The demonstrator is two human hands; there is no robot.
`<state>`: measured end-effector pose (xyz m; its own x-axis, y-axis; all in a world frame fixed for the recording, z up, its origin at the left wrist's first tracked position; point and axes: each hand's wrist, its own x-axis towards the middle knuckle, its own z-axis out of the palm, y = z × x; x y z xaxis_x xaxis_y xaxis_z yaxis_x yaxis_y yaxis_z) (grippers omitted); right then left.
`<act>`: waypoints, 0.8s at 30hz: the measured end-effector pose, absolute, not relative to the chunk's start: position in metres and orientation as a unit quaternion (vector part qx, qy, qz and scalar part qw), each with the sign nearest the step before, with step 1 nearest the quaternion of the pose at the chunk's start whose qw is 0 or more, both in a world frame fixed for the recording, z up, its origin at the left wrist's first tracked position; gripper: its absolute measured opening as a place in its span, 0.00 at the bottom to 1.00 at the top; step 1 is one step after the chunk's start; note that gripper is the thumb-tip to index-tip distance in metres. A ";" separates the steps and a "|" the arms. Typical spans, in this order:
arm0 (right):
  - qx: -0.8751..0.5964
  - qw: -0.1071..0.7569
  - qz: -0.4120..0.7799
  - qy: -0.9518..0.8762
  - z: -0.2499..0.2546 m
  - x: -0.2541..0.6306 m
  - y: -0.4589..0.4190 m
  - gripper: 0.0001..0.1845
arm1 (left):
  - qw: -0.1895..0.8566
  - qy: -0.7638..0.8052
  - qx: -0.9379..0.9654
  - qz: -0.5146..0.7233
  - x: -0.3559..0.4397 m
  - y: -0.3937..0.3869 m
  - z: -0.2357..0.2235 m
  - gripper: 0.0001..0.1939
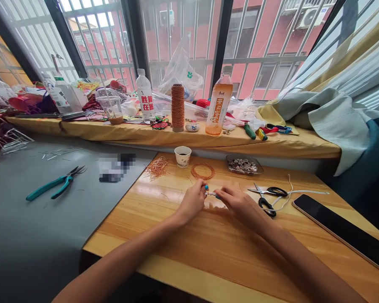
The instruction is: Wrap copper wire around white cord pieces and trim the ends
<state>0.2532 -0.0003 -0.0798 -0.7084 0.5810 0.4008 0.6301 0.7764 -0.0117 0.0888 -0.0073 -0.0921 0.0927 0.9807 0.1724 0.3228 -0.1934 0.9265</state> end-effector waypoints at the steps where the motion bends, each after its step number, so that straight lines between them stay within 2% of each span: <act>1: -0.329 0.208 -0.022 -0.921 -0.081 0.253 0.000 0.13 | 0.391 0.504 0.633 0.439 0.088 -0.006 -0.092 0.06; 7: -0.392 0.292 0.211 -0.847 -0.078 0.246 0.000 0.12 | 0.479 0.458 0.573 0.482 0.090 -0.005 -0.091 0.07; 11: -0.429 0.257 0.461 -0.733 -0.080 0.245 0.004 0.15 | 0.515 0.437 0.535 0.508 0.091 -0.005 -0.091 0.08; 14: -0.441 0.269 0.566 -0.642 -0.083 0.245 0.006 0.18 | 0.561 0.402 0.502 0.521 0.090 -0.003 -0.091 0.09; 17: -0.442 0.279 0.577 -0.627 -0.085 0.248 0.009 0.21 | 0.598 0.373 0.471 0.531 0.089 -0.001 -0.089 0.10; 19: -0.444 0.247 0.554 -0.660 -0.083 0.254 0.014 0.24 | 0.599 0.373 0.461 0.537 0.088 0.001 -0.089 0.10; 22: -0.462 0.188 0.440 -0.747 -0.074 0.273 0.025 0.26 | 0.563 0.400 0.470 0.550 0.087 0.002 -0.091 0.08; 24: -0.475 0.186 0.341 -0.790 -0.064 0.288 0.030 0.23 | 0.527 0.423 0.487 0.553 0.087 0.002 -0.094 0.07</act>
<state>0.2876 0.0302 -0.0638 -0.4804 0.8766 -0.0301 0.6238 0.3173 -0.7143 0.0866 0.0021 -0.0937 0.0303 0.9952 0.0931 -0.1705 -0.0866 0.9815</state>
